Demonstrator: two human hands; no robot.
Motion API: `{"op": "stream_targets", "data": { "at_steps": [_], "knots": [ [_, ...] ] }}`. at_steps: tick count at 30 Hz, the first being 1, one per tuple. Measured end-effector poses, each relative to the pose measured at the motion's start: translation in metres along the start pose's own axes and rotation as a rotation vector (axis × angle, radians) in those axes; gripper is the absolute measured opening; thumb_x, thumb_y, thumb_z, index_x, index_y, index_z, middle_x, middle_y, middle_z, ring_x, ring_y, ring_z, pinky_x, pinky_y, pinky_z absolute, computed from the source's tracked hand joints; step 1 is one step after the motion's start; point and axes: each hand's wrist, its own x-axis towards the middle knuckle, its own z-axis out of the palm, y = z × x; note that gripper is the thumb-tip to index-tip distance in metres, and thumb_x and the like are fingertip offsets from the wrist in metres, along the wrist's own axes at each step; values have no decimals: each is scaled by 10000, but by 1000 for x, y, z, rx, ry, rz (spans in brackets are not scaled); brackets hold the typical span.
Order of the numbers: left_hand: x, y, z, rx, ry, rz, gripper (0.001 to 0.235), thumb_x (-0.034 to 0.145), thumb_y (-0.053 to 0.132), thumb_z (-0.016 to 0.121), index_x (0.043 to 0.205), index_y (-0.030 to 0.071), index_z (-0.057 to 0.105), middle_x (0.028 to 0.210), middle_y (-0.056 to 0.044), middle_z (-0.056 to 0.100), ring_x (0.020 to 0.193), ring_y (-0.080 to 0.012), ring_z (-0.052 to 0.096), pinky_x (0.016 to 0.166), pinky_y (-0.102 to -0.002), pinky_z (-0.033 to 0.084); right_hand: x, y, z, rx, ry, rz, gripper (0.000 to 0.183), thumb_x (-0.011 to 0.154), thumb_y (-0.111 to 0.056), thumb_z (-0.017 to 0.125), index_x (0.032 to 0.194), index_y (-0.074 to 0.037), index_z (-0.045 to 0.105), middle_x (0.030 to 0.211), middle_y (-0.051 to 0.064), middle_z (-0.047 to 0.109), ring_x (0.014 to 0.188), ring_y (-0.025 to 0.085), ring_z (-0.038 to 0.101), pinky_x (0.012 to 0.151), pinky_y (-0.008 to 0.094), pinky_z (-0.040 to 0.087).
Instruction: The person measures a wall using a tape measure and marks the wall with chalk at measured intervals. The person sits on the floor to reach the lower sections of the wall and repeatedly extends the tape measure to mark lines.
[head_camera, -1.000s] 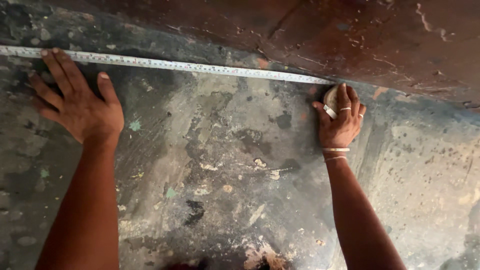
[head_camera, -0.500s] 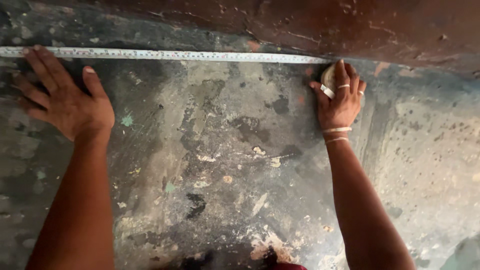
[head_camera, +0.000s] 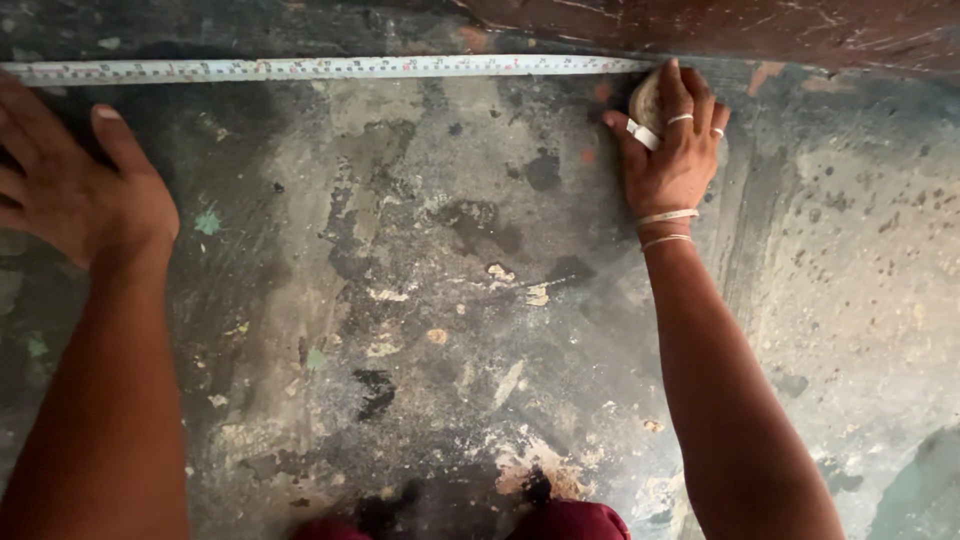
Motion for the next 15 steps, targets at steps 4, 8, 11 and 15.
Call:
{"op": "stream_targets", "data": {
  "at_steps": [4, 8, 11, 15],
  "knots": [
    [0, -8, 12, -84, 11, 24, 596, 1141, 360, 419, 1638, 62, 281, 1607, -171, 427, 1387, -394, 463, 1082, -565, 359, -1, 3, 0, -3, -7, -9, 727, 1021, -510, 853, 1543, -120, 531, 1468, 124, 575, 1258, 392, 547, 1064, 486, 498],
    [-1, -10, 17, -85, -26, 23, 540, 1172, 350, 378, 1625, 64, 314, 1547, -195, 470, 1331, -387, 531, 1037, -548, 419, -2, 5, 1, 11, -12, 0, 682, 1045, -450, 847, 1558, -137, 526, 1480, 115, 570, 1274, 381, 546, 1080, 483, 505],
    [0, -13, 19, 41, -37, 1, 583, 1153, 380, 349, 1629, 50, 280, 1563, -223, 446, 1259, -395, 534, 945, -557, 415, 0, 4, 2, 8, -16, 14, 677, 1033, -440, 855, 1547, -142, 531, 1471, 114, 572, 1279, 385, 545, 1064, 480, 511],
    [-2, -18, 27, 94, -2, 32, 586, 1189, 384, 322, 1655, 44, 218, 1601, -217, 406, 1308, -379, 504, 975, -546, 401, -1, 4, 2, -6, -5, 14, 667, 1042, -430, 860, 1553, -152, 533, 1486, 110, 567, 1304, 378, 542, 1081, 482, 512]
  ]
}}
